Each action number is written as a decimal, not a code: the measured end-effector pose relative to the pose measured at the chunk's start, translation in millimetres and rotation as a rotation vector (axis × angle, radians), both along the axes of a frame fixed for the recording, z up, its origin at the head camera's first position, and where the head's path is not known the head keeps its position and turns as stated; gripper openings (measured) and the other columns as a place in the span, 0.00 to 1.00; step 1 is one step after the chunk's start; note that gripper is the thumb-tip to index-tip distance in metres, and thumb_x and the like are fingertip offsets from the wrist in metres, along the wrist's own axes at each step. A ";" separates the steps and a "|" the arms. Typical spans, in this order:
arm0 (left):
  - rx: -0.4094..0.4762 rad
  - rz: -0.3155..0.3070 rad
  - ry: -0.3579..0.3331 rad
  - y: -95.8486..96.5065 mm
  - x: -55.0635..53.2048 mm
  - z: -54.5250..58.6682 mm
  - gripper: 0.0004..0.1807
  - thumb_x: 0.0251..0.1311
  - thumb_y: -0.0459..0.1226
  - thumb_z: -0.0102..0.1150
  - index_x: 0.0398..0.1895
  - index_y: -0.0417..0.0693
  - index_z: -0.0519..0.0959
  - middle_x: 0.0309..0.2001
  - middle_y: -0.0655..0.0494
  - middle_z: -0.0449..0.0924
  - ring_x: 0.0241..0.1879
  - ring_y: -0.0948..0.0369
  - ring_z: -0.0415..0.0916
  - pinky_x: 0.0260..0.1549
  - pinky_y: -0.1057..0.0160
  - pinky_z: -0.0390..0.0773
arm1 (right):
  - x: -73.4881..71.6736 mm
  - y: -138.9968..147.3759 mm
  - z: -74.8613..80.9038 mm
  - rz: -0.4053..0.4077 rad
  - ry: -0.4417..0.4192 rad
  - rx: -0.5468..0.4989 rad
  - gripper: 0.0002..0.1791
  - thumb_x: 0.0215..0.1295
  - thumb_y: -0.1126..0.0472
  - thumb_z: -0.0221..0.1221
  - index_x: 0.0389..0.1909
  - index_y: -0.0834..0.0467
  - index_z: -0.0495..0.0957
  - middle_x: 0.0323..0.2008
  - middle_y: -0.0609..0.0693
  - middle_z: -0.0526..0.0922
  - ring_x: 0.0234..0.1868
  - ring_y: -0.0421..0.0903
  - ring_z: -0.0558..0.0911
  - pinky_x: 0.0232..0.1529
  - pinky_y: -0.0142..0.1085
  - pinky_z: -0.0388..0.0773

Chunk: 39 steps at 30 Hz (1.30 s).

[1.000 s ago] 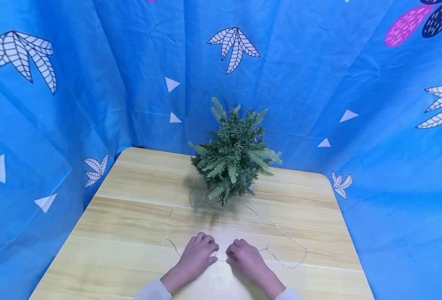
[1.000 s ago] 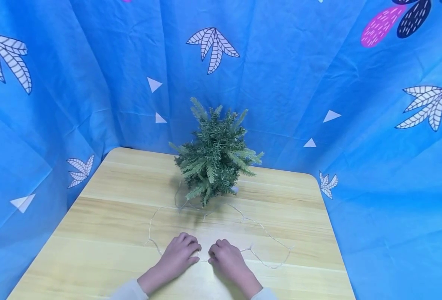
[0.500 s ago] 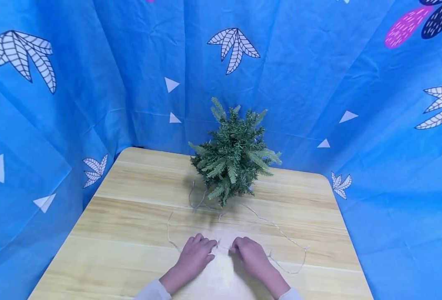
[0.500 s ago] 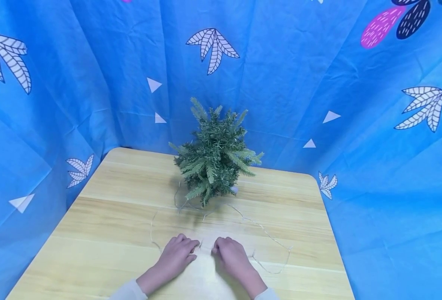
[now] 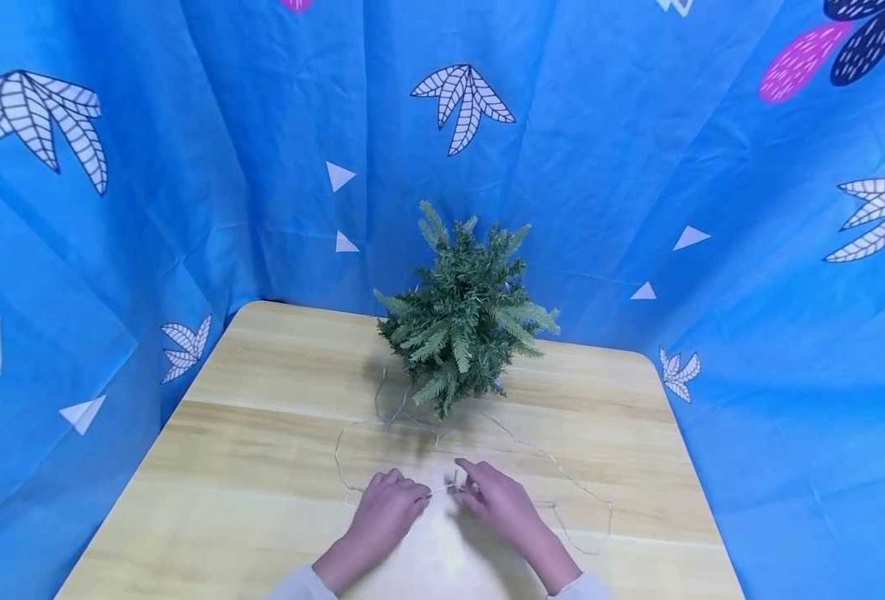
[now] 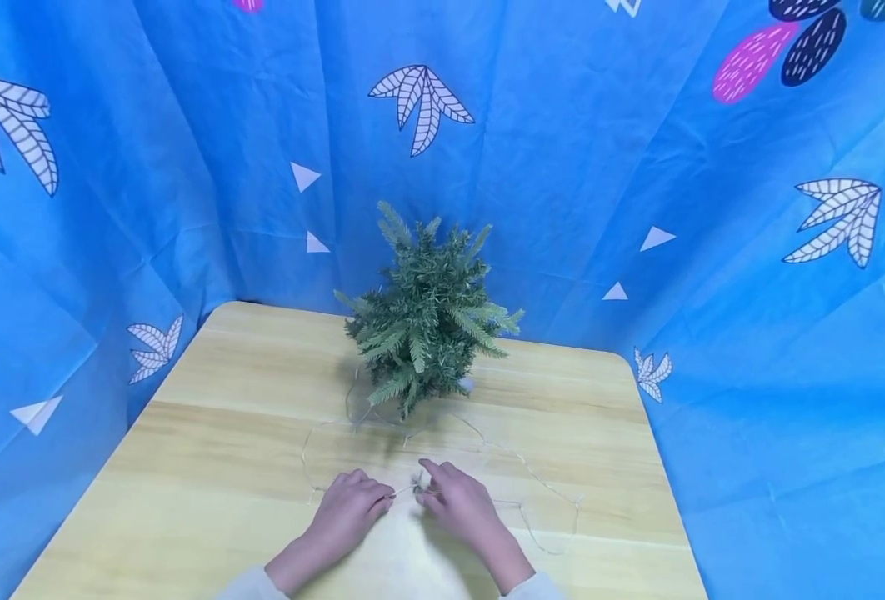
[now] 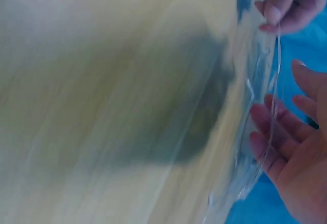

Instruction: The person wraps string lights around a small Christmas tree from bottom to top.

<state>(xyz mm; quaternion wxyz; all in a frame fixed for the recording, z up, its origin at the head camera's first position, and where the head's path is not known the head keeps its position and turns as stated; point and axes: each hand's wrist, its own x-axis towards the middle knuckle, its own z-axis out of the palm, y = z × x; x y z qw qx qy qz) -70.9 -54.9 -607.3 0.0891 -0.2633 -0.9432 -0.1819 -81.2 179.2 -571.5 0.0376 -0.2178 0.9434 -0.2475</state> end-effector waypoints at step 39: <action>0.146 0.063 -0.153 -40.8 -18.4 26.1 0.04 0.61 0.50 0.68 0.33 0.64 0.87 0.31 0.79 0.83 0.38 0.71 0.67 0.55 0.51 0.62 | -10.0 38.3 19.7 -0.208 0.153 -0.048 0.03 0.63 0.58 0.68 0.32 0.51 0.84 0.29 0.40 0.87 0.36 0.39 0.83 0.63 0.50 0.72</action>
